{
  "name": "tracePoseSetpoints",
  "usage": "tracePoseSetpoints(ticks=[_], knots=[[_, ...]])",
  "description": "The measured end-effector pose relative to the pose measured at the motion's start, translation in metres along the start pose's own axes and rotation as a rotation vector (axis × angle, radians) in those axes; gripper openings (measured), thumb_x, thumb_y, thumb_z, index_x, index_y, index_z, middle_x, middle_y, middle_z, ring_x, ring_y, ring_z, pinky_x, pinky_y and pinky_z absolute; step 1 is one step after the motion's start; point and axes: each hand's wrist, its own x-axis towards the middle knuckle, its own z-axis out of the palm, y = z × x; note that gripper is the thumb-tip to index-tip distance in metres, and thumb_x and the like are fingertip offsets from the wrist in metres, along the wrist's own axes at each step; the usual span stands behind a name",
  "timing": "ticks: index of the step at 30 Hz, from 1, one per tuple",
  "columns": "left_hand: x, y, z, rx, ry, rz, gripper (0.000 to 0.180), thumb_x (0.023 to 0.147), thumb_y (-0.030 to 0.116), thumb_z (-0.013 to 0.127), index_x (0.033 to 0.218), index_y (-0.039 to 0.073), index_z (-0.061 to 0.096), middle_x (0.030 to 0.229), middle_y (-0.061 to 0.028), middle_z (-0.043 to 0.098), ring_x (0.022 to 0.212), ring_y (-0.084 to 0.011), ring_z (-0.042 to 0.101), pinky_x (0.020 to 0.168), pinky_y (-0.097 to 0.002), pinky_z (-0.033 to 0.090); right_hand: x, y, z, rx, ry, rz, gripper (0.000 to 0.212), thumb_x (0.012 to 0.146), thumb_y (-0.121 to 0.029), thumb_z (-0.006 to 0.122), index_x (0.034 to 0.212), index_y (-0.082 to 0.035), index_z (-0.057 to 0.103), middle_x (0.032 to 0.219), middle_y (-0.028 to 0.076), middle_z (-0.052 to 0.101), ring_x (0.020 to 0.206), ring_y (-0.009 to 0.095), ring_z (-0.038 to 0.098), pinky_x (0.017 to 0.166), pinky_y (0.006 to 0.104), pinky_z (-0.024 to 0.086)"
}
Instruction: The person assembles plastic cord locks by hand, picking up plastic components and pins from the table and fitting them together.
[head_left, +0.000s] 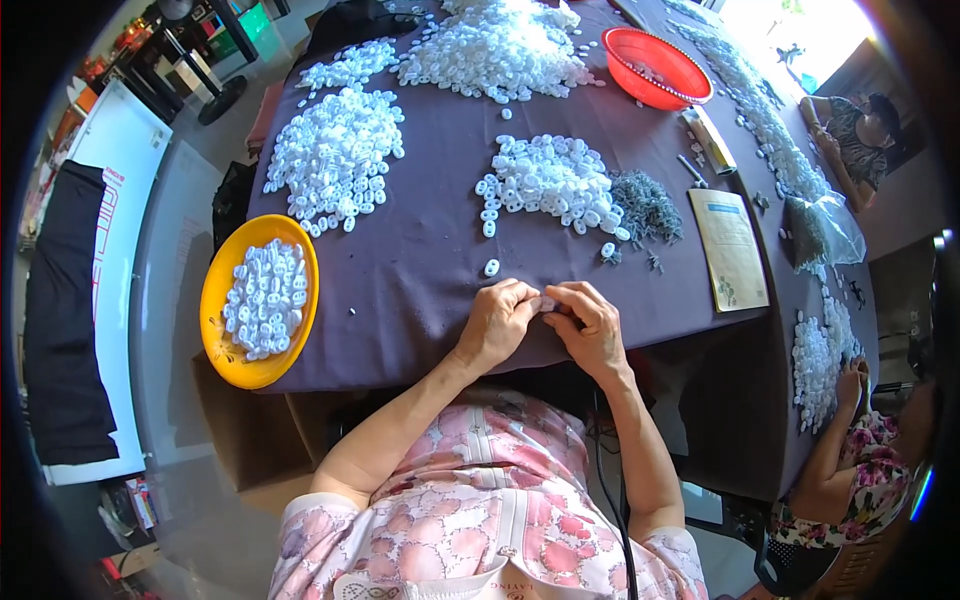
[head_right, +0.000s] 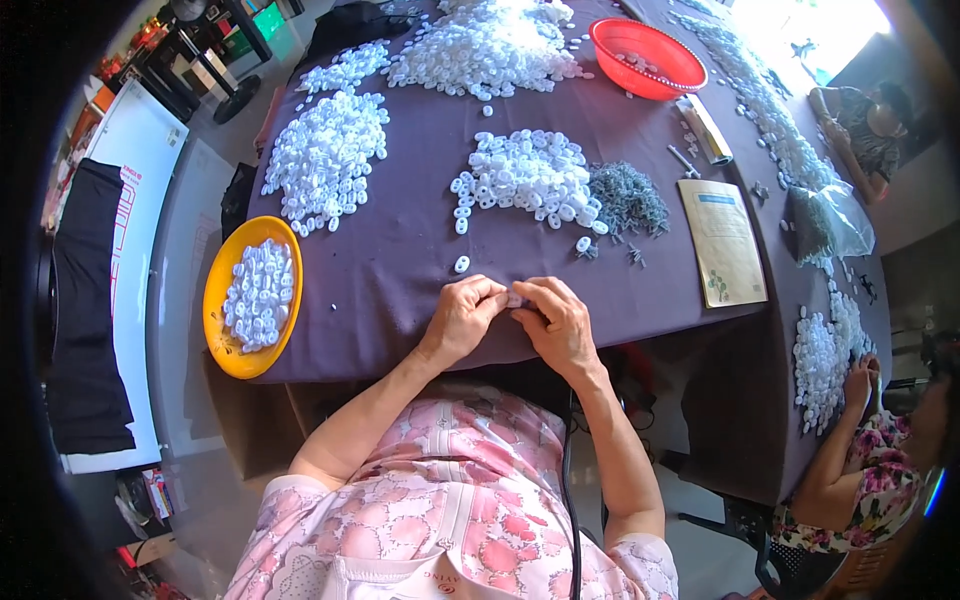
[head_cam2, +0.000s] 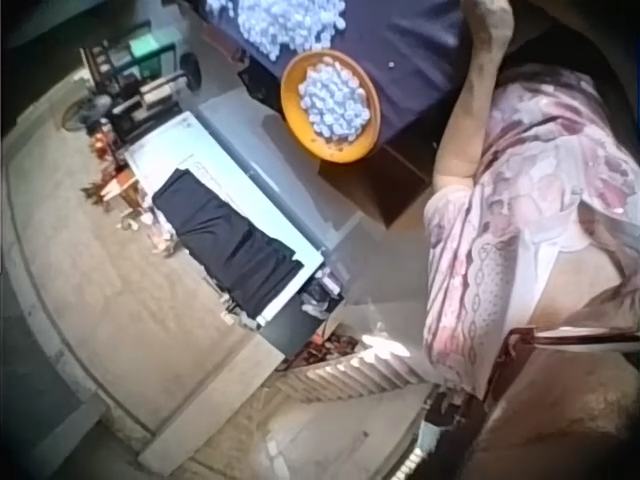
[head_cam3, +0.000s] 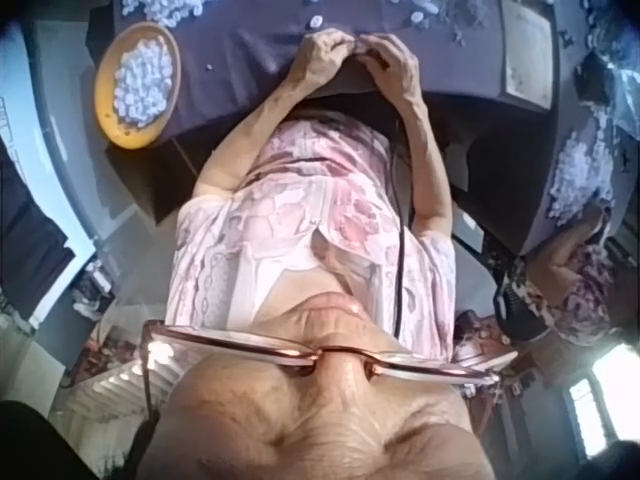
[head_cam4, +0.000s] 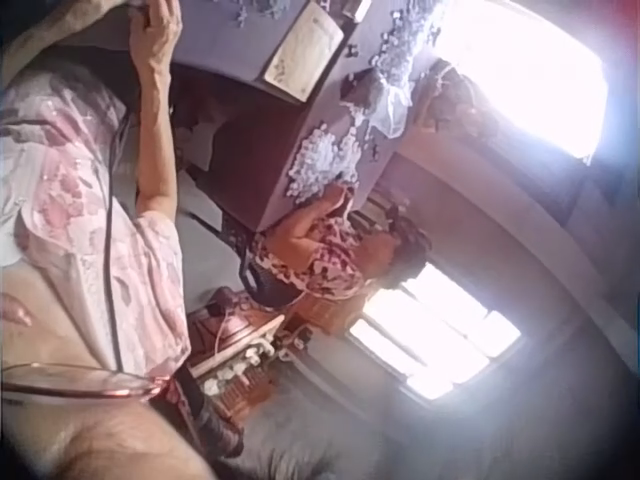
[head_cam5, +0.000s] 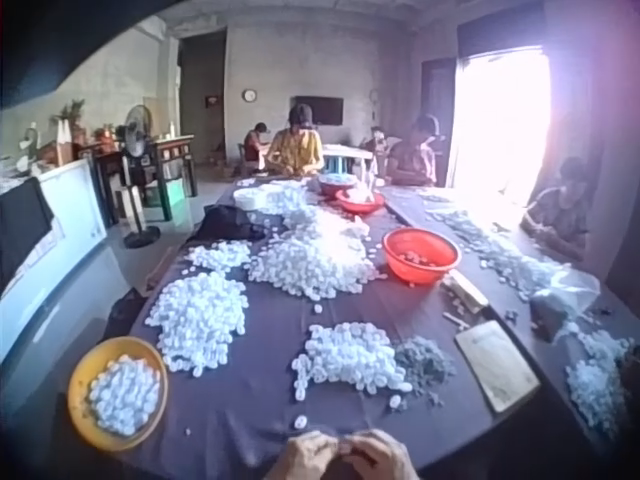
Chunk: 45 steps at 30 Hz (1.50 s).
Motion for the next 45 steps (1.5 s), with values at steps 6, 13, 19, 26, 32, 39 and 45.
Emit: tracePoseSetpoints(ticks=[6, 13, 19, 26, 32, 39, 45], knots=[[0.002, 0.007, -0.004, -0.086, -0.051, -0.117, 0.012, 0.081, 0.007, 0.062, 0.082, -0.004, 0.063, 0.077, -0.0158, 0.063, 0.069, -0.0288, 0.062, 0.061, -0.0346, 0.047, 0.001, 0.002, 0.002, -0.018, 0.010, -0.037, 0.031, 0.068, -0.003, 0.072, 0.098, -0.003, 0.064, 0.091, 0.010, 0.062, 0.081, 0.028, 0.061, 0.070, 0.0343, 0.049], [0.003, 0.005, -0.003, -0.070, -0.044, -0.114, 0.011, 0.082, 0.007, 0.060, 0.080, -0.004, 0.062, 0.075, -0.0156, 0.062, 0.068, -0.0291, 0.061, 0.061, -0.0354, 0.047, 0.002, 0.002, 0.001, -0.050, 0.033, -0.107, 0.029, 0.068, -0.003, 0.072, 0.096, -0.003, 0.063, 0.090, 0.010, 0.062, 0.080, 0.028, 0.060, 0.070, 0.0354, 0.049], [-0.001, 0.006, -0.004, 0.010, -0.019, -0.049, 0.011, 0.083, 0.007, 0.061, 0.079, -0.003, 0.061, 0.071, -0.0097, 0.059, 0.062, -0.0166, 0.056, 0.057, -0.0295, 0.044, -0.001, 0.003, 0.003, -0.138, 0.046, -0.212, 0.029, 0.070, -0.002, 0.071, 0.097, -0.003, 0.061, 0.093, 0.010, 0.061, 0.083, 0.029, 0.060, 0.071, 0.0360, 0.049], [-0.004, 0.011, -0.007, -0.073, 0.008, -0.109, 0.012, 0.084, 0.008, 0.061, 0.078, -0.003, 0.061, 0.069, -0.0073, 0.058, 0.059, -0.0112, 0.052, 0.052, -0.0273, 0.040, -0.003, 0.023, -0.024, -0.258, 0.264, 0.042, 0.017, 0.075, 0.001, 0.065, 0.091, -0.003, 0.062, 0.084, 0.012, 0.060, 0.076, 0.029, 0.061, 0.067, 0.0360, 0.049], [-0.004, 0.007, -0.005, -0.103, -0.001, -0.083, 0.013, 0.084, 0.008, 0.062, 0.077, -0.003, 0.062, 0.069, -0.0059, 0.058, 0.058, -0.0102, 0.050, 0.052, -0.0268, 0.040, 0.013, 0.041, -0.038, -0.591, 0.283, 0.061, 0.024, 0.076, -0.008, 0.067, 0.100, -0.008, 0.062, 0.097, 0.012, 0.054, 0.090, 0.031, 0.054, 0.076, 0.0391, 0.045], [-0.002, 0.010, -0.009, -0.089, -0.018, -0.111, 0.011, 0.083, 0.007, 0.061, 0.077, -0.002, 0.060, 0.071, -0.0121, 0.059, 0.060, -0.0218, 0.057, 0.054, -0.0321, 0.043, 0.029, 0.028, -0.018, -0.478, 0.156, -0.056, 0.013, 0.075, -0.004, 0.066, 0.088, -0.007, 0.065, 0.094, 0.011, 0.054, 0.088, 0.029, 0.055, 0.074, 0.0385, 0.045], [-0.003, 0.004, -0.003, -0.130, 0.052, -0.076, 0.013, 0.087, 0.009, 0.059, 0.080, -0.002, 0.060, 0.074, -0.0112, 0.061, 0.061, -0.0214, 0.058, 0.055, -0.0310, 0.044, 0.022, 0.039, -0.022, -0.326, 0.228, -0.002, 0.012, 0.073, -0.002, 0.066, 0.084, -0.005, 0.062, 0.093, 0.011, 0.055, 0.088, 0.030, 0.055, 0.074, 0.0376, 0.046]])
